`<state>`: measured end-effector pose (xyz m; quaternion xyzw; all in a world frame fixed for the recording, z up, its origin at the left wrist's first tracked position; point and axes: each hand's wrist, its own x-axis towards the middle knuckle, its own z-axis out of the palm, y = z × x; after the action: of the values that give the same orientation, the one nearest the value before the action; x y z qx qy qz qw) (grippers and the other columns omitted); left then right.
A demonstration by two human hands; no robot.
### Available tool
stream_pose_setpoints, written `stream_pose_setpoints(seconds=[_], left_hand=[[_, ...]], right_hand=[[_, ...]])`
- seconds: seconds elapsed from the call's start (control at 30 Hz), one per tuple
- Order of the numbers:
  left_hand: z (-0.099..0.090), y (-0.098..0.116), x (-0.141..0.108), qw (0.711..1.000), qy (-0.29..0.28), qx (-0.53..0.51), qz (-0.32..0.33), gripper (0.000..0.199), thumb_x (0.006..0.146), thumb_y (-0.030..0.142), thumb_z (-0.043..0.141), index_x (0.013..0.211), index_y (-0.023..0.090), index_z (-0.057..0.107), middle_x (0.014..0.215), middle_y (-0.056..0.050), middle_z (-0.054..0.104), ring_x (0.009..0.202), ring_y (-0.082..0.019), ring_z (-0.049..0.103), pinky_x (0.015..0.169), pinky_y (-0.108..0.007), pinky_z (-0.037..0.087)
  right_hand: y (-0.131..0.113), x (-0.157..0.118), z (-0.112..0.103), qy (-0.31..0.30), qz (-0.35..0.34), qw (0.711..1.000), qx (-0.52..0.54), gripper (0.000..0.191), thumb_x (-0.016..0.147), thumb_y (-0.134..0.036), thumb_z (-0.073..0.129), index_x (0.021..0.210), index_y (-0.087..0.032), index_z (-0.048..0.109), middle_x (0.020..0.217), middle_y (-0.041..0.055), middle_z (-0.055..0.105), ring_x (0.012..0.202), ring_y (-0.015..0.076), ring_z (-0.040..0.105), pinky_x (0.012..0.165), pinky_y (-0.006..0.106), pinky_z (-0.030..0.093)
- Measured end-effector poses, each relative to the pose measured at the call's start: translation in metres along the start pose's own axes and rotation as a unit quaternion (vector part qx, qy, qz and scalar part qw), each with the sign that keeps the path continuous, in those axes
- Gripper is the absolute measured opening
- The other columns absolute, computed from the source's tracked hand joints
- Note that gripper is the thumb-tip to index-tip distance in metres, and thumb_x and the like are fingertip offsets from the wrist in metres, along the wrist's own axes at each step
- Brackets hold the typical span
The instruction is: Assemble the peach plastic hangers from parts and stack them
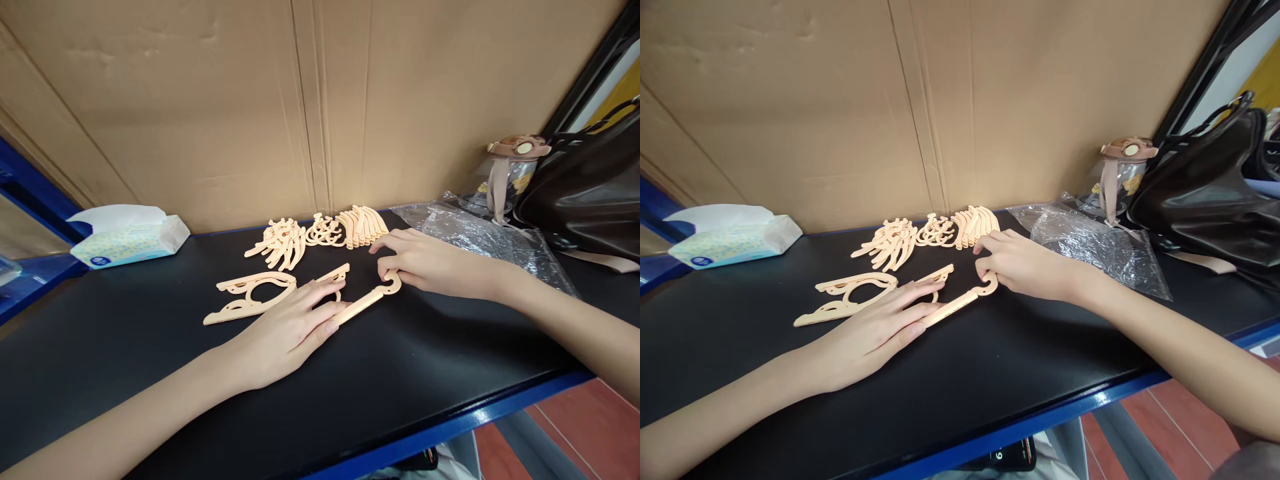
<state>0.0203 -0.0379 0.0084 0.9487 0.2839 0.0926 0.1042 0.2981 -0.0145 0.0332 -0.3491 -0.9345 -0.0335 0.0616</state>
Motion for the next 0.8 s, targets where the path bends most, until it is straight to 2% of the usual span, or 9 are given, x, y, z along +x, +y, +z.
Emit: stream_pose_setpoints(seconds=[0.2, 0.4, 0.6, 0.8], left_hand=[[-0.001, 0.001, 0.0, 1.0, 0.017, -0.018, 0.013, 0.037, 0.098, 0.023, 0.035, 0.133, 0.026, 0.046, 0.146, -0.004, 0.039, 0.137, -0.023, 0.032, 0.111, -0.042, 0.033], [0.003, -0.001, 0.001, 1.0, 0.014, 0.006, -0.012, 0.039, 0.099, 0.031, 0.035, 0.136, 0.022, 0.042, 0.145, -0.006, 0.041, 0.139, -0.022, 0.028, 0.115, -0.048, 0.023], [0.004, -0.002, 0.001, 0.999, 0.003, 0.011, -0.047, 0.054, 0.095, 0.049, 0.04, 0.142, 0.022, 0.035, 0.152, -0.007, 0.03, 0.14, -0.025, 0.025, 0.112, -0.047, 0.029], [0.004, -0.002, 0.001, 0.998, -0.005, 0.009, -0.058, 0.064, 0.092, 0.056, 0.042, 0.144, 0.021, 0.031, 0.153, -0.008, 0.025, 0.141, -0.026, 0.023, 0.112, -0.046, 0.03]], right_hand=[[0.003, 0.002, 0.006, 0.006, 0.006, 1.0, 0.005, 0.024, 0.082, -0.002, 0.043, 0.081, -0.018, 0.06, 0.109, 0.0077, 0.055, 0.102, 0.021, 0.052, 0.087, 0.035, 0.041], [-0.001, 0.002, 0.003, -0.016, 0.034, 0.998, 0.049, 0.023, 0.085, -0.005, 0.042, 0.079, -0.017, 0.06, 0.092, 0.0043, 0.057, 0.08, 0.0145, 0.053, 0.069, 0.027, 0.041], [-0.009, 0.005, -0.001, -0.047, -0.013, 0.987, 0.155, 0.022, 0.084, -0.004, 0.047, 0.079, -0.018, 0.063, 0.091, 0.0007, 0.058, 0.082, 0.0111, 0.054, 0.069, 0.024, 0.041], [-0.022, 0.009, -0.003, -0.076, -0.056, 0.964, 0.248, 0.023, 0.086, -0.002, 0.045, 0.08, -0.017, 0.061, 0.09, 0.0007, 0.06, 0.082, 0.0096, 0.056, 0.074, 0.022, 0.043]])
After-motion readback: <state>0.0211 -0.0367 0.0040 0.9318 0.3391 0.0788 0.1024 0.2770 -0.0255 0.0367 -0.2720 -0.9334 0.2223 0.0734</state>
